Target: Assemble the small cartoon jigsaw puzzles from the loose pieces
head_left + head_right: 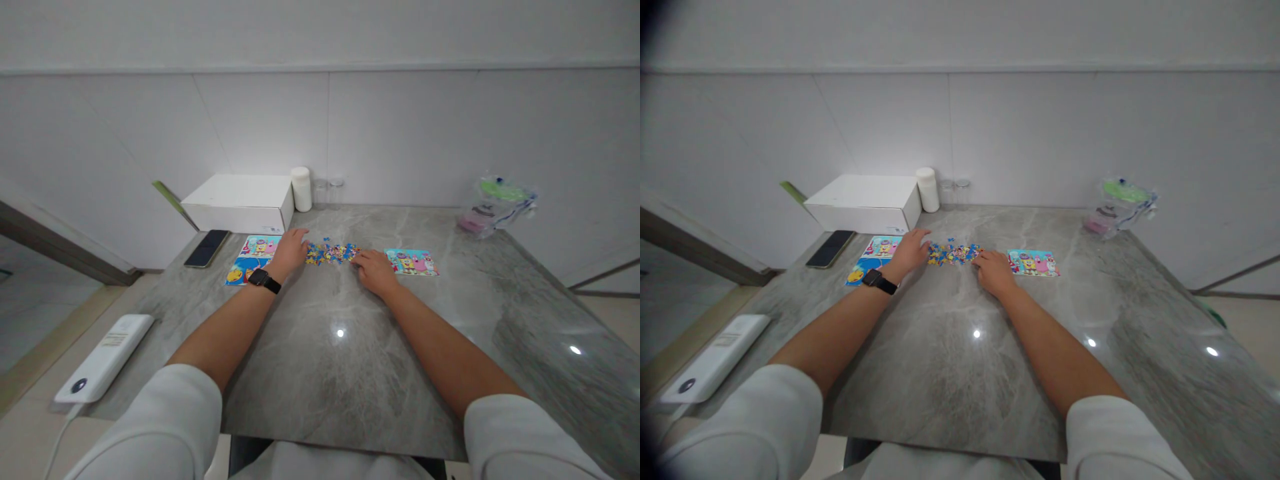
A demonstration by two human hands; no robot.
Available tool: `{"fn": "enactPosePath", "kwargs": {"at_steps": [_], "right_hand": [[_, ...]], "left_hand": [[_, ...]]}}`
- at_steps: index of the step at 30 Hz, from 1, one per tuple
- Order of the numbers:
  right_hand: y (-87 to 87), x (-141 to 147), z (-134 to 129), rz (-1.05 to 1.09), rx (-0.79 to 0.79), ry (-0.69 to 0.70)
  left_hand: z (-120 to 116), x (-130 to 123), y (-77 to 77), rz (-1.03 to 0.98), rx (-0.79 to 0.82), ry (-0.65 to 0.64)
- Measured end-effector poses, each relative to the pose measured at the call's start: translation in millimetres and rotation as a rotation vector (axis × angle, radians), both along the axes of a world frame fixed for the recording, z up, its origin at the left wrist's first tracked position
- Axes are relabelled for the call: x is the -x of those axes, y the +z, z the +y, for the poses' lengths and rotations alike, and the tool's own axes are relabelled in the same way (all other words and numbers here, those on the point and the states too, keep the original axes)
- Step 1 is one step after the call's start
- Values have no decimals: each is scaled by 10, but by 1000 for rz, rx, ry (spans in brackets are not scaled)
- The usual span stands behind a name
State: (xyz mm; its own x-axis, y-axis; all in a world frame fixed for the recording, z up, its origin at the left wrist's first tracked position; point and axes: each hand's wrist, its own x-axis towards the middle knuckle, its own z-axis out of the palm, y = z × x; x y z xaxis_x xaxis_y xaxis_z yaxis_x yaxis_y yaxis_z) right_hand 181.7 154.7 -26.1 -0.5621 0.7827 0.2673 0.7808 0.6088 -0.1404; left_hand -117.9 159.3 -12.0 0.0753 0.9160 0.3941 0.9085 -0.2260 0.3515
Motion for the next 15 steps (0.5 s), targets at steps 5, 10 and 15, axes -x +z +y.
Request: {"fn": "enactPosePath", "kwargs": {"at_steps": [5, 10, 15], "right_hand": [[-32, -6, 27, 57, -30, 28], [-39, -9, 42, 109, -46, 52], [-53, -12, 62, 108, -44, 45]], "left_hand": [[-144, 453, 243, -54, -40, 75], [-554, 423, 335, -109, 15, 77], [-978, 12, 99, -70, 104, -183]]}}
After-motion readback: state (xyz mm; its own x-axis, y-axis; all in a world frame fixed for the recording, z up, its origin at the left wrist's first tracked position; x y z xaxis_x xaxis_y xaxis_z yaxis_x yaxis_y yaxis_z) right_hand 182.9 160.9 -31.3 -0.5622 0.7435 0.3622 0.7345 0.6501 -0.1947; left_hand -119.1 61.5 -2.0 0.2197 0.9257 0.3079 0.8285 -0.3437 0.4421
